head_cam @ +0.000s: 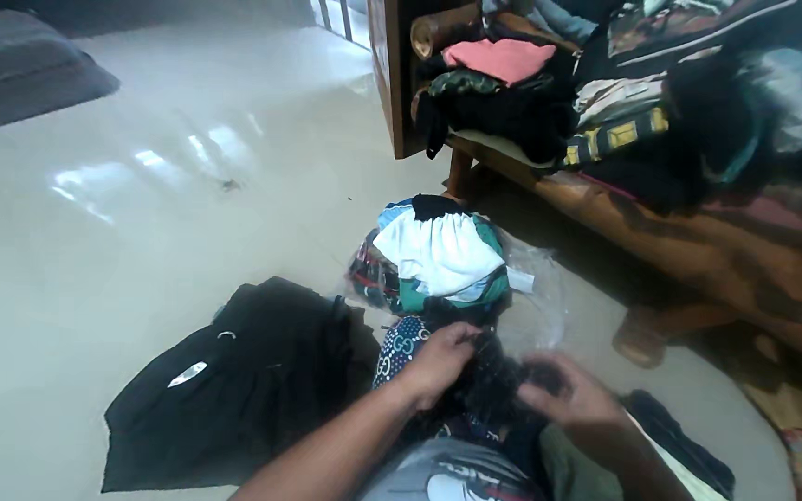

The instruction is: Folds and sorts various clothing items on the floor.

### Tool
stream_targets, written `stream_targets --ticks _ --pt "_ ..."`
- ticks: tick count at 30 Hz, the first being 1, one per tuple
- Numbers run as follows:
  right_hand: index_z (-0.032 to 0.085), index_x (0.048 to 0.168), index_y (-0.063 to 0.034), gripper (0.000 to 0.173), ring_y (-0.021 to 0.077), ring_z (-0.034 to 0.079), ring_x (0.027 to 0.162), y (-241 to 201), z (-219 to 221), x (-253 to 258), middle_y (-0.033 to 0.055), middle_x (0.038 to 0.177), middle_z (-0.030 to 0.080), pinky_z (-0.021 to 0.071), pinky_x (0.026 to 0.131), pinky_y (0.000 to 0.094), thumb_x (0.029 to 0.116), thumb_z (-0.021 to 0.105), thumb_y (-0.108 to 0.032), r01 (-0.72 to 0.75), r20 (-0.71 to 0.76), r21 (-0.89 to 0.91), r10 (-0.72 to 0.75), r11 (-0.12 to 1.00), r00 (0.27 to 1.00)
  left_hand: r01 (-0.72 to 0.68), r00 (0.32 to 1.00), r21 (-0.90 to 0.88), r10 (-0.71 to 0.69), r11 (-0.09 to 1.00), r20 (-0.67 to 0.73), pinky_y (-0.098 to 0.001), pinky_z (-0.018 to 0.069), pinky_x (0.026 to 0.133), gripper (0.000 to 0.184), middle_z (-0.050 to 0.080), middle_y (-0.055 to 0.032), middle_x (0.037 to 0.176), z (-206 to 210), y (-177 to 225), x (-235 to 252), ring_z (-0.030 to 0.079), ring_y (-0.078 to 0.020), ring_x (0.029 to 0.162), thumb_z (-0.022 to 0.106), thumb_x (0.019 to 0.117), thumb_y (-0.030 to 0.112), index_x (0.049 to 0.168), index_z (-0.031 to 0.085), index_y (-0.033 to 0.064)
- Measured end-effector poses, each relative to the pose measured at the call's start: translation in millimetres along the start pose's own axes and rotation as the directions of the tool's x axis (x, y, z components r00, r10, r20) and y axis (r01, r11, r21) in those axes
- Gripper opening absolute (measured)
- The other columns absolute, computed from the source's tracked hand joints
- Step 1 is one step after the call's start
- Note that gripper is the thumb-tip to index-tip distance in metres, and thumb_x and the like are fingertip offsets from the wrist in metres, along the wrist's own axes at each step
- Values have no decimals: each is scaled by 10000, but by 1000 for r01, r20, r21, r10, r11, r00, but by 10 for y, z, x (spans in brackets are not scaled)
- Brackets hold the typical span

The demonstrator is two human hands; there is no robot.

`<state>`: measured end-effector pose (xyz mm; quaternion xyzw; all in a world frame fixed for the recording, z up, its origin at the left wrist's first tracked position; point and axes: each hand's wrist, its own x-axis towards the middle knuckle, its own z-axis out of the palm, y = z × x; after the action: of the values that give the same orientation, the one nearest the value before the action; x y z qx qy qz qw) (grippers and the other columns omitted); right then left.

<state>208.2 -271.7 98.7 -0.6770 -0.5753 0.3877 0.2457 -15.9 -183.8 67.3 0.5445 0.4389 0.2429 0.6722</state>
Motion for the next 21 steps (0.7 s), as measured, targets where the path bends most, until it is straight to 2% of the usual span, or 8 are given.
stream_targets --ticks 3,5,8,11,13,15,17,21 --pt "552 1488 -214 883 347 536 1316 59 86 69 132 1432 571 466 1051 610 792 701 -736 -4 107 -320 41 948 993 -7 998 -168 19 986 66 -333 583 806 175 690 -54 988 139 154 -75 677 -123 884 518 1016 118 1121 639 46" --pt "564 1461 -160 784 239 545 1343 18 186 75 82 1470 561 483 1092 510 833 739 -595 85 31 -216 -80 973 996 -176 978 43 170 983 119 -305 556 839 160 672 -34 1029 171 247 -80 652 -93 924 617 960 121 1110 632 69" --pt "656 1242 -36 348 61 698 984 -235 161 90 24 1080 734 597 878 293 896 666 -69 -6 -84 307 33 952 996 -309 948 385 248 870 200 -368 566 940 436 685 -53 1163 51 357 -10 665 -134 1053 754 876 167 1281 602 111" --pt "606 1111 -51 242 172 726 847 -369 60 120 93 936 725 627 741 390 1007 390 -86 -159 62 901 242 403 968 -218 976 599 171 770 136 -529 536 981 423 672 -121 1237 -162 197 220 656 -261 1120 682 904 115 1326 656 136" --pt "648 1057 -77 369 212 737 865 -324 -3 159 118 936 738 631 759 432 1066 338 -276 -221 200 968 168 115 965 -60 996 401 30 914 79 -461 539 974 268 693 -98 1195 -240 22 295 665 -200 1092 581 1009 124 1256 679 83" --pt "667 1108 -78 416 225 746 923 -224 -51 195 138 997 746 637 809 438 1072 361 -358 -260 260 965 50 -6 964 157 985 -93 -149 983 82 -357 596 837 277 720 -82 1065 -256 -32 249 702 -154 942 520 1066 211 1263 639 58" --pt "679 1122 -79 406 222 745 951 -147 -58 211 143 1024 747 634 831 431 1058 401 -367 -275 273 960 -41 -49 961 298 954 -440 -248 847 168 -368 623 737 307 730 -100 970 -256 -31 194 723 -183 843 506 1062 318 1196 643 77" --pt "683 1129 -70 407 212 743 954 -129 -91 199 148 1028 744 634 835 410 1065 411 -366 -260 257 965 -77 -32 963 314 947 -586 -198 747 255 -355 629 713 342 736 -104 959 -245 20 168 731 -178 838 447 1074 352 1148 655 91"
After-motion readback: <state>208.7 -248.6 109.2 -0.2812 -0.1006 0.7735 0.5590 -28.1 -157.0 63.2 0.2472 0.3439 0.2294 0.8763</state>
